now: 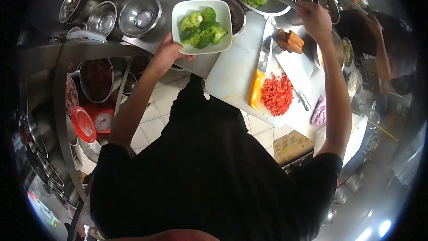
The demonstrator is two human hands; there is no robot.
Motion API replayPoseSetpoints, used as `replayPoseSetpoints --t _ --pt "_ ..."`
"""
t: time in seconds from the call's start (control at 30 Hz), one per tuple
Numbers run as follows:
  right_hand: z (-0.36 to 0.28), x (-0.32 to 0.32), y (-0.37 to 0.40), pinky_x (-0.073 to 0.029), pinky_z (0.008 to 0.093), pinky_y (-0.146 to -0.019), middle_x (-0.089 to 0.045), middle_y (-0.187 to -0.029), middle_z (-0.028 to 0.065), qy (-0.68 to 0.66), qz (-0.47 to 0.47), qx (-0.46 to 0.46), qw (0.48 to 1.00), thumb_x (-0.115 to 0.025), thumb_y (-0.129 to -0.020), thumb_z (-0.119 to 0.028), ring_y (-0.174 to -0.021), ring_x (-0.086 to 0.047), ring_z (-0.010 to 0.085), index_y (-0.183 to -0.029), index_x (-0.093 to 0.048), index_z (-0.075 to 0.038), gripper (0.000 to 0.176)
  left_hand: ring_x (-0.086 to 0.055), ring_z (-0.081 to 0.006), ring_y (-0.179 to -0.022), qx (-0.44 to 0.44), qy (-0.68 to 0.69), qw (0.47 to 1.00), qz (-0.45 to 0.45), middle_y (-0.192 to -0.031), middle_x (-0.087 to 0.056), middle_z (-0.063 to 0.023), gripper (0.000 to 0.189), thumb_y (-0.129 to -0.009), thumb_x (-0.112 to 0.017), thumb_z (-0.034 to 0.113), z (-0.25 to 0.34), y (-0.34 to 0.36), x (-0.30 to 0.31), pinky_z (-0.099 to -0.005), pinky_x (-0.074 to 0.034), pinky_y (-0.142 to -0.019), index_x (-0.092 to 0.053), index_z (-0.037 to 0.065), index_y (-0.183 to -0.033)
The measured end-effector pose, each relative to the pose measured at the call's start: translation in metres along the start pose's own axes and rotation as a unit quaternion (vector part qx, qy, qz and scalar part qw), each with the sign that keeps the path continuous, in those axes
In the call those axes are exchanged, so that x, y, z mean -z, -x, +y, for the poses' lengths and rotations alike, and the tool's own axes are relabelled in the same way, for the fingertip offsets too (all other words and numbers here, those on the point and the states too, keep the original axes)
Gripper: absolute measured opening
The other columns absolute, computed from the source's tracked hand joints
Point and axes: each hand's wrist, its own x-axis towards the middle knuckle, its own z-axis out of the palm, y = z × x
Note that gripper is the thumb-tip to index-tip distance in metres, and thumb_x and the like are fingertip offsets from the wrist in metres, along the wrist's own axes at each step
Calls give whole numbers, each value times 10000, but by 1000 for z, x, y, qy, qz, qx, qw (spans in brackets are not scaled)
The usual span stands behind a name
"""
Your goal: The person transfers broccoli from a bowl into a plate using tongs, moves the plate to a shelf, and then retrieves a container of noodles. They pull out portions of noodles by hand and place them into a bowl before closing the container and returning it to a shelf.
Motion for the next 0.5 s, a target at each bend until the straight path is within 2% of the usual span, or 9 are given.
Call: replayPoseSetpoints --t 0.07,0.17,0.2,0.3,0.33,0.37,0.43,0.47,0.5 --pt "8 20 14 -387 247 -516 -558 -602 35 -246 -73 -140 956 -598 -814 -169 -546 -498 100 -1032 -635 -53 250 -614 -269 -778 -3 -7 1000 -1 -1076 -526 -176 541 -733 -398 4 5 -7 -12 -350 -519 -650 -277 24 -1261" --pt "5 31 35 -323 204 -497 -477 -584 -13 -304 -24 -149 941 -584 -823 -128 -562 -402 37 -1047 -617 3 261 -605 -266 -791 -2 -16 1000 -20 -1055 -535 -176 512 -730 -402 46 6 -20 -24 -352 -506 -682 -308 13 -1232" --pt "3 37 38 -387 234 -519 -524 -582 37 -285 -30 -135 948 -596 -796 -162 -543 -471 65 -1042 -625 -42 276 -605 -267 -794 2 -16 999 -32 -1060 -532 -176 498 -734 -400 49 6 -25 -28 -352 -505 -681 -312 15 -1223" --pt "-8 43 45 -392 241 -526 -536 -588 45 -234 -1 -117 965 -600 -791 -177 -548 -480 78 -1041 -627 -46 284 -607 -272 -780 14 -2 999 -31 -1031 -550 -175 431 -750 -417 67 -4 -38 -32 -353 -504 -679 -354 9 -1172" --pt "-8 41 47 -433 276 -550 -592 -630 97 -216 11 -123 969 -595 -790 -190 -571 -564 143 -1046 -625 -68 286 -613 -270 -743 11 4 999 -44 -1013 -561 -176 428 -743 -422 52 -5 -40 -31 -358 -516 -667 -363 -5 -1164" --pt "-8 37 51 -433 276 -550 -592 -630 97 -214 13 -135 967 -595 -790 -190 -571 -564 143 -1046 -625 -68 286 -620 -267 -706 10 9 998 -60 -994 -572 -176 426 -737 -427 38 -6 -43 -31 -362 -528 -655 -372 -19 -1156" --pt "-9 30 62 -469 323 -584 -626 -711 147 -47 19 -94 994 -594 -782 -197 -645 -619 244 -1042 -626 -105 278 -621 -279 -732 15 2 998 -57 -984 -582 -177 417 -738 -434 47 -6 -35 -24 -358 -525 -652 -387 -18 -1147" --pt "-19 29 70 -484 369 -606 -633 -776 153 -19 6 -88 996 -588 -775 -187 -706 -614 306 -1035 -633 -153 265 -620 -283 -760 1 11 999 -41 -1009 -575 -179 426 -736 -436 49 -1 -25 -18 -358 -523 -655 -385 -14 -1154" --pt "-28 25 81 -484 369 -606 -633 -776 153 -21 1 -95 995 -588 -775 -187 -706 -614 306 -1035 -633 -153 265 -619 -287 -788 -15 19 999 -21 -1033 -568 -182 435 -735 -438 51 4 -13 -12 -358 -520 -658 -383 -10 -1162"
